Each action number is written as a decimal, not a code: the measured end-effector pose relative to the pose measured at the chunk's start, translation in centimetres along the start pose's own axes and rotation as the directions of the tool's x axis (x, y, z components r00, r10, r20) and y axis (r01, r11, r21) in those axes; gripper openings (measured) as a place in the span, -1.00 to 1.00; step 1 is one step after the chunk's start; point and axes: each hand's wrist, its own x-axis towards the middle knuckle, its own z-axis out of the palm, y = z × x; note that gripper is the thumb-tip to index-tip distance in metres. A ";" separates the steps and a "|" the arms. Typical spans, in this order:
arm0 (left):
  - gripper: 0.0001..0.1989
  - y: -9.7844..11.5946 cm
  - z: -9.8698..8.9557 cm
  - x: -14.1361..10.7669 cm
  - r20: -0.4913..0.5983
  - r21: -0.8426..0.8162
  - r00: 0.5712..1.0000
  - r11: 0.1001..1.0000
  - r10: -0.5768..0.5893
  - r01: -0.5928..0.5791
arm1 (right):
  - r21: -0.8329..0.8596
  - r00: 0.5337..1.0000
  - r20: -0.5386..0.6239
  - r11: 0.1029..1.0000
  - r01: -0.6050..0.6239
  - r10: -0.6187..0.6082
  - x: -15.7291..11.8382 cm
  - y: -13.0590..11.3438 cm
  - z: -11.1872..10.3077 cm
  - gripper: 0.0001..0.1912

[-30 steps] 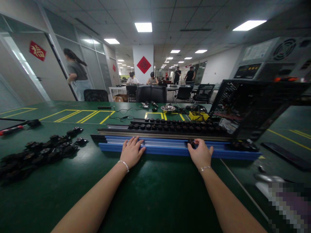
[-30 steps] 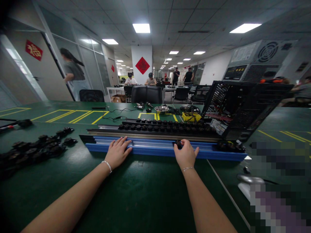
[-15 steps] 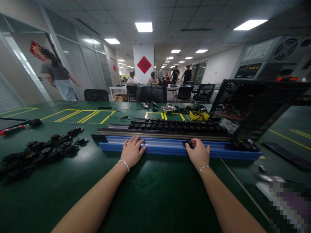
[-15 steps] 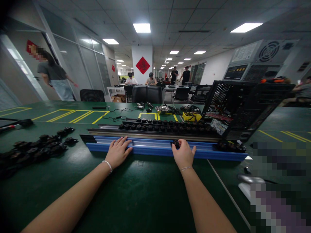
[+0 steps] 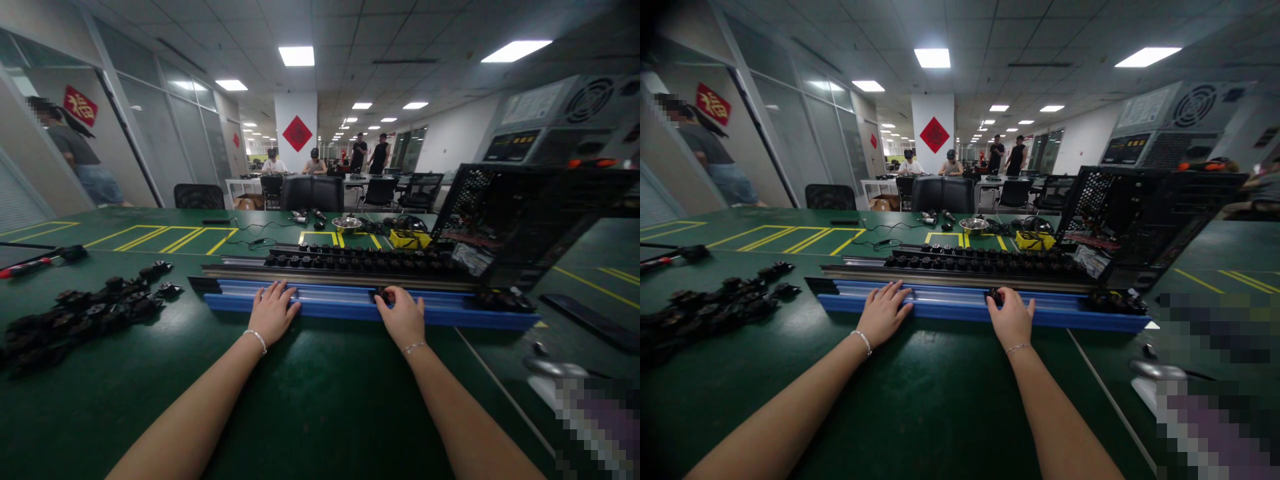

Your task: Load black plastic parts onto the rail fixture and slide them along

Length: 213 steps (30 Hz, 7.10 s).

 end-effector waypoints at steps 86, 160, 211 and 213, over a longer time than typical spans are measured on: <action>-0.27 5.8 -0.4 -0.3 0.159 0.012 0.962 0.974 0.222 -0.226 | -0.098 0.799 0.410 0.850 0.518 -0.440 -2.7 -4.1 1.1 -0.41; -0.53 1.3 -0.5 0.3 0.100 0.100 0.995 0.994 0.024 -0.035 | -0.282 0.894 0.357 0.881 0.380 -0.271 -2.4 -3.1 1.5 -0.47; -0.48 -4.4 -1.9 -0.3 0.149 0.122 0.981 0.987 -0.122 0.104 | -0.288 0.891 0.371 0.880 0.378 -0.261 -2.3 -3.3 1.3 -0.47; -0.48 -4.9 -1.9 -0.4 0.147 0.130 0.981 0.986 -0.123 0.104 | -0.292 0.890 0.380 0.880 0.375 -0.253 -2.3 -3.4 1.3 -0.47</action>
